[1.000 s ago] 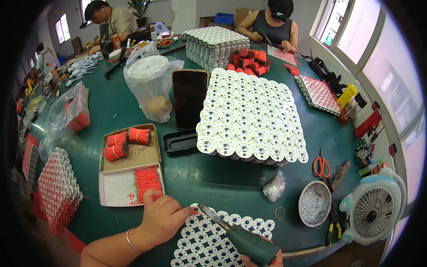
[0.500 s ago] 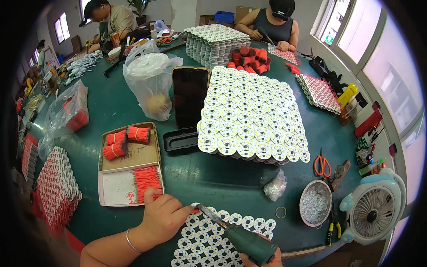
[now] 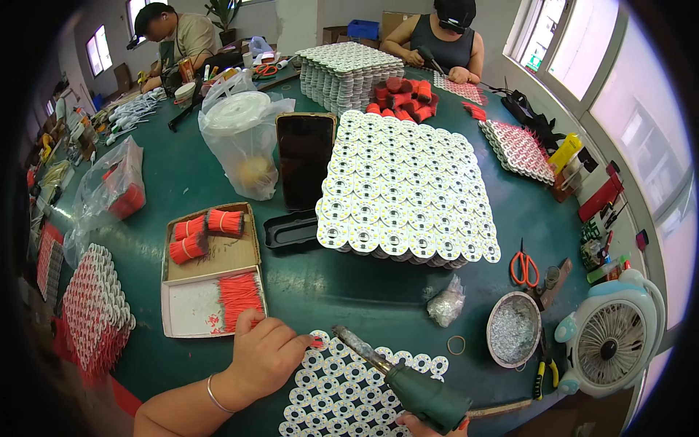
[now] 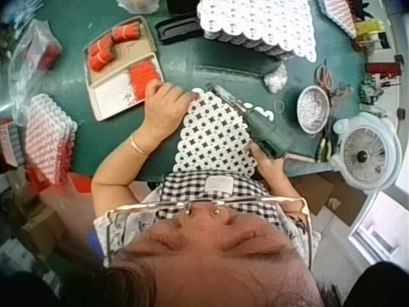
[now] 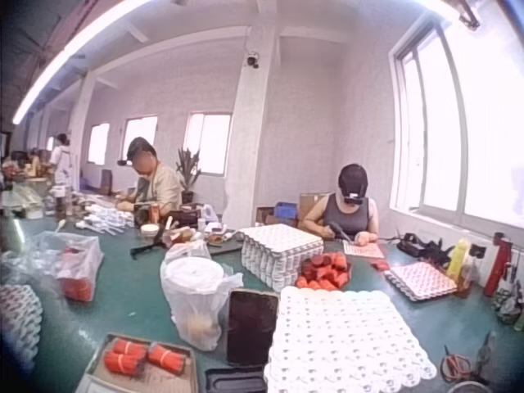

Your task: The person attaches wires to circular circuit boards by picking wires from a box, positioning them on the boards, and soldering them in place using a soldering iron.

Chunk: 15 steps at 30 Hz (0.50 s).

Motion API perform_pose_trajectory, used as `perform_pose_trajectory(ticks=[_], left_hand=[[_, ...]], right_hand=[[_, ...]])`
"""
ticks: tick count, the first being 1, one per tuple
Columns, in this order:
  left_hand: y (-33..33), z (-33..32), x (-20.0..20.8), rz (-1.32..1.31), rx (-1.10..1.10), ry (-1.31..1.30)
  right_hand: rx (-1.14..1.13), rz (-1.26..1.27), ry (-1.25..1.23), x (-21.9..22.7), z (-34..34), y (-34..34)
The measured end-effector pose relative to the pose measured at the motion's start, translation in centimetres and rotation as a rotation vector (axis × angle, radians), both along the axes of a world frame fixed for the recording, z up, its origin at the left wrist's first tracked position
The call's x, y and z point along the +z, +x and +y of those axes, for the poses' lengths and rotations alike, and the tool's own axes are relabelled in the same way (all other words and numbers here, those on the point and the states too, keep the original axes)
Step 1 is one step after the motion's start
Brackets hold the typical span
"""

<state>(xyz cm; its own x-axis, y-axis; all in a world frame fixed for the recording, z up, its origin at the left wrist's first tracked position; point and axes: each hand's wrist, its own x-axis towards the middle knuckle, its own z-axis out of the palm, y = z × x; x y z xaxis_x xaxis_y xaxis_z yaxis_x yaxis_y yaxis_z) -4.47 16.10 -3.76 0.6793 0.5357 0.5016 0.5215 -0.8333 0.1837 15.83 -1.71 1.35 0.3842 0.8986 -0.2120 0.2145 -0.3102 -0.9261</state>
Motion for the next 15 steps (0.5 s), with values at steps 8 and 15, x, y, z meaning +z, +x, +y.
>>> perform_pose_trajectory(ticks=[8, 15], left_hand=[[-0.5, -0.2, 0.1, -0.007, -0.041, 0.026], [-0.1, -0.5, 0.2, 0.031, -0.049, 0.052]], right_hand=[[-0.052, 0.063, -0.112, 0.3, -0.2, -1.2], [-0.006, 0.002, -0.101, -0.2, -0.7, -0.5]])
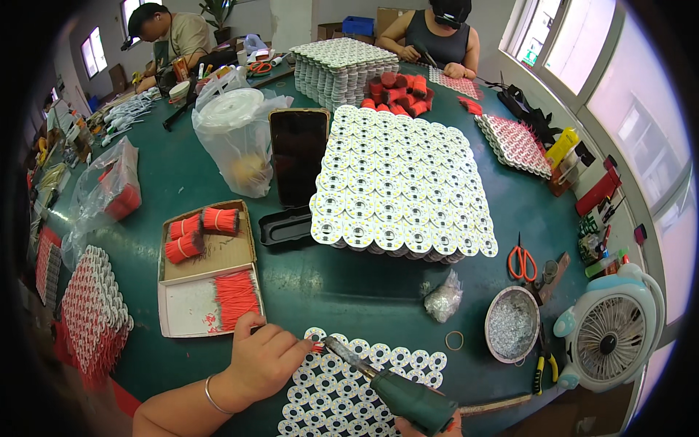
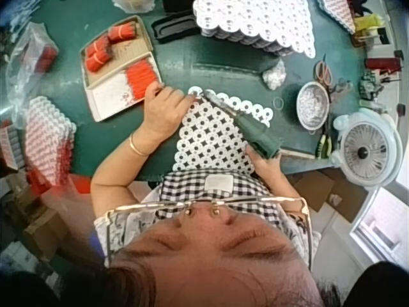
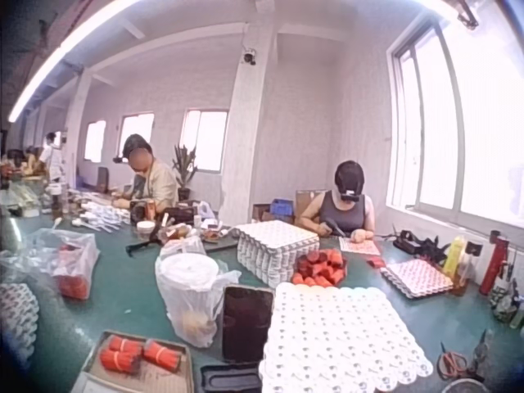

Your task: The person attaches wires to circular circuit boards by picking wires from a box, positioning them on the boards, and soldering them in place using a soldering iron.

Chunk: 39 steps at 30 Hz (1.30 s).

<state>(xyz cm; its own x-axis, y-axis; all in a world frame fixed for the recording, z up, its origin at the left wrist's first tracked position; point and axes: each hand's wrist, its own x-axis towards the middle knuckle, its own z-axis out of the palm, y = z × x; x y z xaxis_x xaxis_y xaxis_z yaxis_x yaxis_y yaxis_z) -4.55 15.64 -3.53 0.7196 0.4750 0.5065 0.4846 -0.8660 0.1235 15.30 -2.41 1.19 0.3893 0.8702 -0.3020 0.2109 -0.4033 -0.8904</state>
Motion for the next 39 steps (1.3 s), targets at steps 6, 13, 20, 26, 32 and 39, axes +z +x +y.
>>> perform_pose_trajectory(ticks=[6, 13, 20, 26, 32, 39], left_hand=[[-0.1, -0.2, -0.1, 0.02, 0.008, 0.009], [0.0, -0.3, 0.2, 0.03, 0.013, 0.015], [0.1, -0.3, 0.1, -0.037, 0.021, -0.036], [-0.8, -1.0, 1.8, 0.021, 0.044, -0.065], [-1.7, -2.0, 0.9, 0.021, 0.069, -0.049], [-1.6, -2.2, 0.4, 0.016, 0.058, -0.074]], right_hand=[[0.019, 0.047, 0.003, -0.3, 0.1, 0.0], [0.068, -0.036, 0.094, -0.6, 0.2, -0.1], [0.012, 0.085, 0.062, 0.3, -0.4, 0.3], [-0.047, 0.095, 0.043, 0.2, -1.3, 0.5], [0.1, 0.001, 0.043, 0.1, -1.0, 0.0], [0.056, 0.058, 0.071, -0.5, -1.0, -0.8]])
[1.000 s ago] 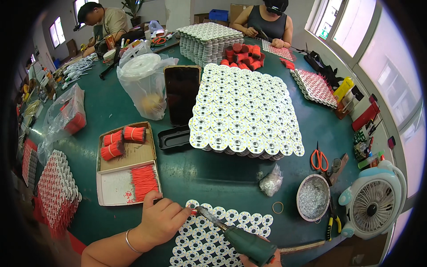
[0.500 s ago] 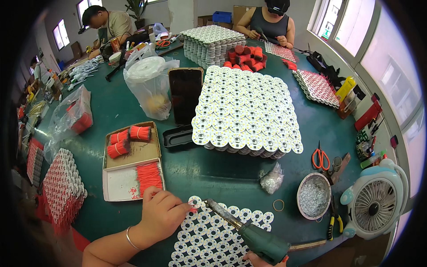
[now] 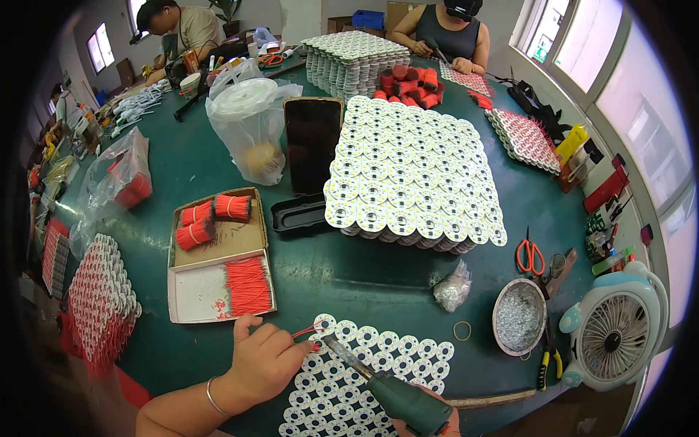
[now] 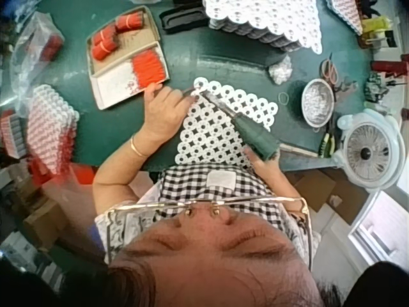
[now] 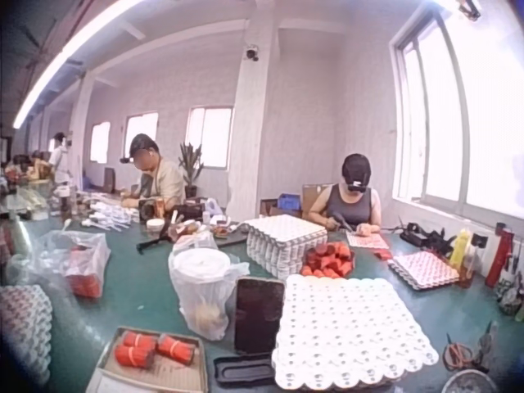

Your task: The person attaches wires to circular circuit boards by picking wires from a box, positioning them on the boards, and soldering them in place using a soldering iron.

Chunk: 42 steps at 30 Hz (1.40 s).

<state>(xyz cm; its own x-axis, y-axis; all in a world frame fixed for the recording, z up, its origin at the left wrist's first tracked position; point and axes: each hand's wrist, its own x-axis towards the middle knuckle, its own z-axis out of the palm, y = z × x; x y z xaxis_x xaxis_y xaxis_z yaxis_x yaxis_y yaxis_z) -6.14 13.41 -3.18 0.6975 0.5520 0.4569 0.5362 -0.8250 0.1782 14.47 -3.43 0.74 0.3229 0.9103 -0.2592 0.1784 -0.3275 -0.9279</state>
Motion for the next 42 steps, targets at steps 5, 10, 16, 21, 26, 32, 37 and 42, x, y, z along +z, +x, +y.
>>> perform_pose_trajectory(ticks=[5, 10, 16, 21, 26, 32, 37, 42], left_hand=[[0.0, 0.1, -0.2, -0.019, -0.007, 0.005], [0.1, 0.2, -0.1, -0.012, -0.011, 0.002], [0.2, 0.1, -0.2, -0.008, -0.017, 0.008], [-0.1, 0.1, 0.2, 0.038, -0.017, 0.011], [0.0, -0.2, 0.5, -0.03, 0.01, 0.068], [-0.1, -0.6, 0.1, -0.017, -0.026, 0.094], [0.0, -0.8, 0.0, -0.027, -0.035, 0.073], [0.1, -0.8, -0.1, -0.031, -0.045, 0.059]], right_hand=[[0.044, -0.062, 0.082, -0.8, 0.3, 0.0], [0.11, -0.228, 0.171, -1.4, 0.3, 0.2], [0.15, -0.217, 0.166, -0.8, 0.3, 0.2], [0.216, -0.377, 0.094, -0.5, -0.8, 0.9], [0.234, -0.463, 0.154, 0.1, -0.8, 1.0], [0.1, -0.224, 0.139, -0.3, -0.9, 0.3], [0.06, -0.145, 0.154, -0.6, -1.0, 0.1], [0.086, -0.154, 0.17, -0.7, -0.8, 0.2]])
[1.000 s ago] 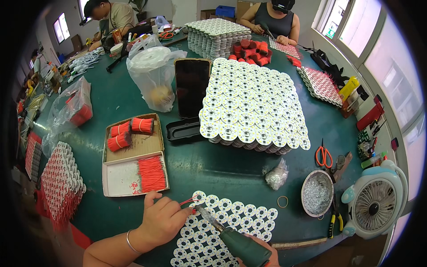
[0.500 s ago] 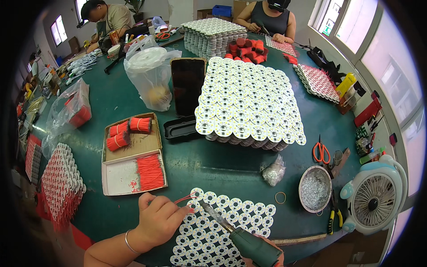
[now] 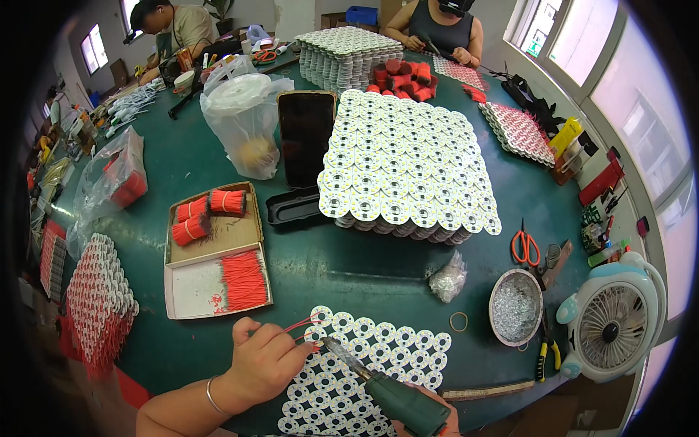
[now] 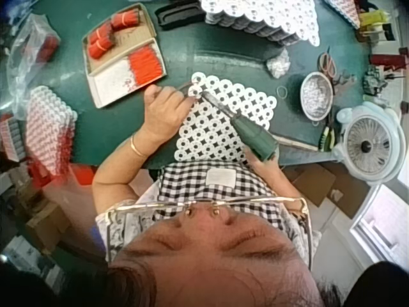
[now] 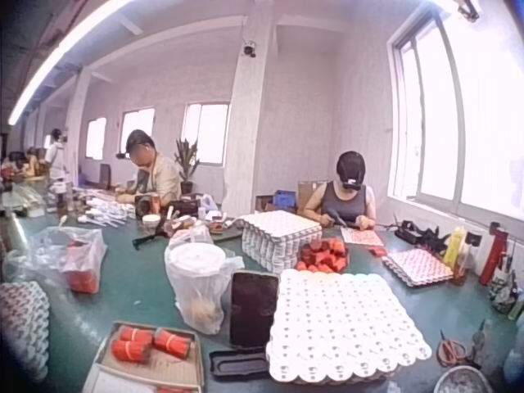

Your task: The person attaches wires to circular circuit boards by picking wires from a box, positioning them on the boards, and soldering them in place using a soldering iron.

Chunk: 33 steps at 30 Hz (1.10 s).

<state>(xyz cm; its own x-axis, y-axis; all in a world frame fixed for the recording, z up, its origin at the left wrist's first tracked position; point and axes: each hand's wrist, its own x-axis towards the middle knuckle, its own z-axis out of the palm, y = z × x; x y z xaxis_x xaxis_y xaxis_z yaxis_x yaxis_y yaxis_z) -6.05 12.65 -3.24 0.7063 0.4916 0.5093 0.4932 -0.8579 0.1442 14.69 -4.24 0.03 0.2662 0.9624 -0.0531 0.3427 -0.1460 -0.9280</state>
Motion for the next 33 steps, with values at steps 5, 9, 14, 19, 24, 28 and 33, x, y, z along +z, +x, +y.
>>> perform_pose_trajectory(ticks=[5, 9, 14, 19, 24, 28, 33], left_hand=[[-0.1, 0.1, -0.1, 0.026, 0.002, -0.009], [-0.2, 0.1, 0.1, 0.046, 0.008, -0.009], [-0.1, -0.1, 0.3, 0.054, 0.008, -0.01], [-0.4, -0.1, 0.6, 0.033, 0.013, -0.023], [-1.3, -1.0, 1.8, 0.077, 0.034, -0.037], [-1.8, -1.6, 1.0, 0.07, 0.04, -0.056], [-1.6, -1.6, 0.5, 0.055, 0.04, -0.074]], right_hand=[[-0.021, -0.007, -0.011, 0.0, 0.2, -0.4], [0.031, -0.115, -0.006, -0.2, 0.0, -0.2], [0.065, -0.235, 0.067, -0.2, 0.0, 0.1], [0.102, -0.222, -0.186, 0.8, -0.9, 0.8], [0.162, -0.234, 0.094, 1.5, -0.1, 0.0], [0.133, -0.069, -0.016, 0.6, -1.4, -0.1], [0.028, 0.069, -0.112, 0.5, -1.1, -0.6]])
